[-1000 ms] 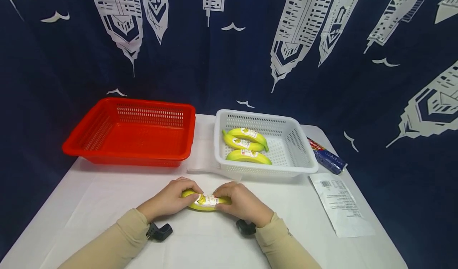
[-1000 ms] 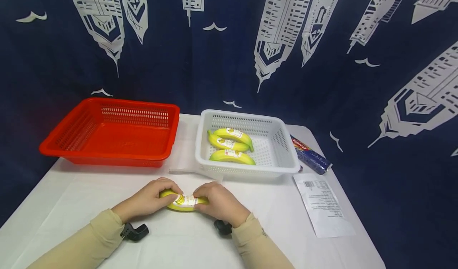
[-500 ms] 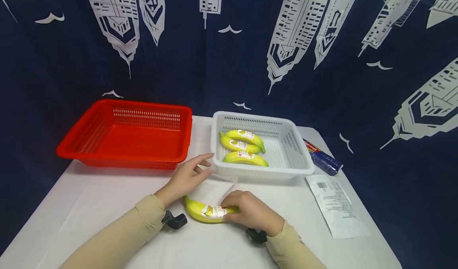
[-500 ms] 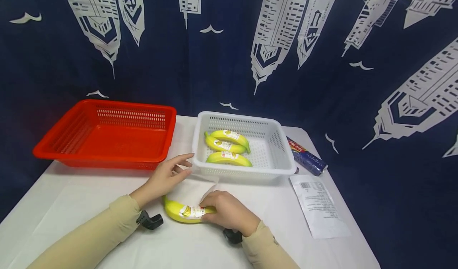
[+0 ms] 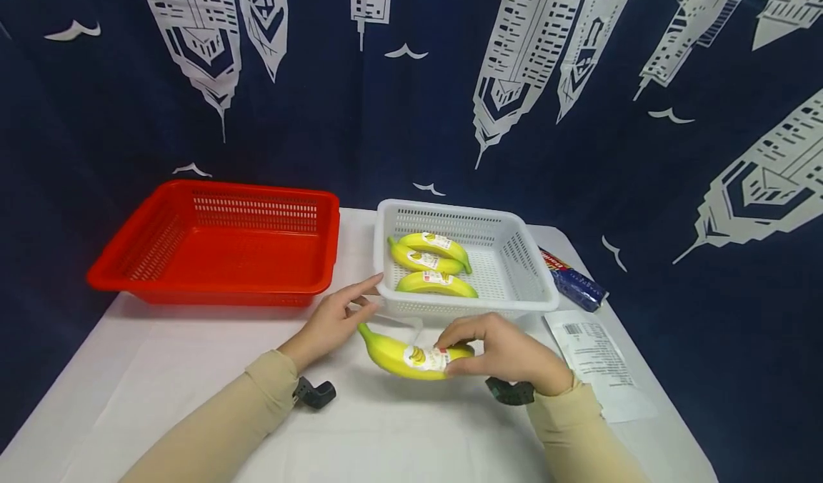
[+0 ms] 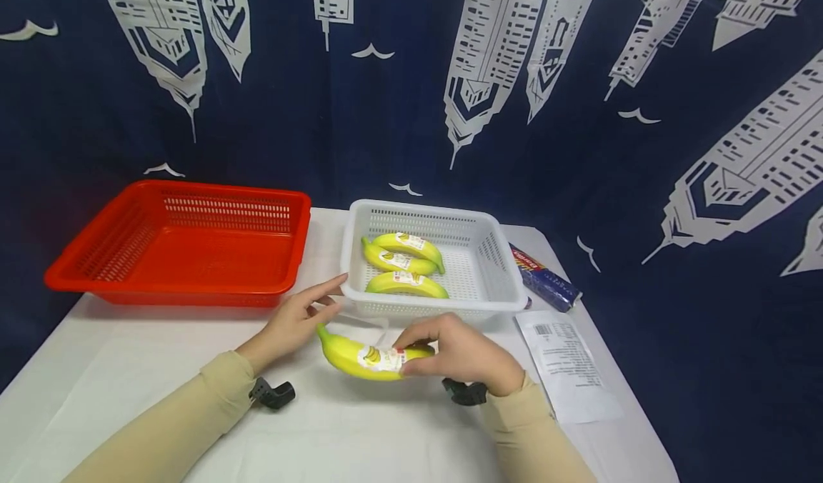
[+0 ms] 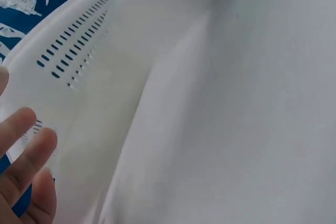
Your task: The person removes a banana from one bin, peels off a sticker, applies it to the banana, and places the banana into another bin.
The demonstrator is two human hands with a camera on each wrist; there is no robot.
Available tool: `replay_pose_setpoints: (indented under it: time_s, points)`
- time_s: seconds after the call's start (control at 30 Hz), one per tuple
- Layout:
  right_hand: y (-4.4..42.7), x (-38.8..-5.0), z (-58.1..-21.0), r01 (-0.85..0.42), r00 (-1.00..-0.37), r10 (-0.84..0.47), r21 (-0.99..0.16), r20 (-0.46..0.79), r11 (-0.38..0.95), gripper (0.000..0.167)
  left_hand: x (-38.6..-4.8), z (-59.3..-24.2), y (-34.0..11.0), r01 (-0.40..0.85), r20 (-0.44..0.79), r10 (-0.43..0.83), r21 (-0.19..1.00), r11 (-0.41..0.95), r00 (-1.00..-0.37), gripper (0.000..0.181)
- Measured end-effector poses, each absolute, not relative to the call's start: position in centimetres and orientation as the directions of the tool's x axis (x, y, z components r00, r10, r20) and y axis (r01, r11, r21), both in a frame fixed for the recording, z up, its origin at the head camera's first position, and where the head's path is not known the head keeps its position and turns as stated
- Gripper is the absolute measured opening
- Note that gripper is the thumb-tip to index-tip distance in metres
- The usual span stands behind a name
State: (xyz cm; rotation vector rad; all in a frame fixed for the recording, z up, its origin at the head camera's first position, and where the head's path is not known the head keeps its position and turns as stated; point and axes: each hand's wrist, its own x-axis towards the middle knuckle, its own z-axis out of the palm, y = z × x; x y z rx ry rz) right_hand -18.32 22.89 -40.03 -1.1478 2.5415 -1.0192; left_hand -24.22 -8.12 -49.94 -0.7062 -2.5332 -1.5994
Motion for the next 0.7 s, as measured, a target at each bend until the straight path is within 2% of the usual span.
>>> replay_pose_setpoints:
  time_s: [0.1,0.2,0.27,0.37,0.53,0.7]
  points:
    - [23.7,-19.8,-37.4,-0.621,-0.725,-0.667,-0.583,0.173,0.524,0.027,-24.2,-50.0,-8.2,0.434,0.302,0.363,0.822,0.369,-0.881,0.061]
    - [24.2,-22.1,-35.1,-0.607,-0.780,-0.591,-0.473,0.204,0.639,0.028,-24.2,-50.0,-8.4,0.453,0.317,0.369,0.806,0.382,-0.874,0.060]
    - [24.6,-24.2,-34.3,-0.581,-0.809,-0.557,-0.402,0.189,0.708,0.028,-24.3,-50.0,-8.3,0.467,0.332,0.368,0.797,0.382,-0.868,0.060]
    - [24.7,-27.3,-34.1,-0.538,-0.836,-0.542,-0.327,0.087,0.777,0.027,-24.3,-50.1,-8.4,0.475,0.343,0.361,0.787,0.392,-0.867,0.060]
    - [23.2,-30.7,-35.6,-0.519,-0.806,-0.569,-0.267,-0.163,0.812,0.022,-24.4,-50.3,-8.4,0.469,0.333,0.366,0.792,0.391,-0.869,0.061]
    - [21.3,-32.0,-37.3,-0.571,-0.754,-0.602,-0.188,-0.264,0.799,0.012,-24.4,-50.3,-8.2,0.471,0.340,0.367,0.799,0.373,-0.866,0.061]
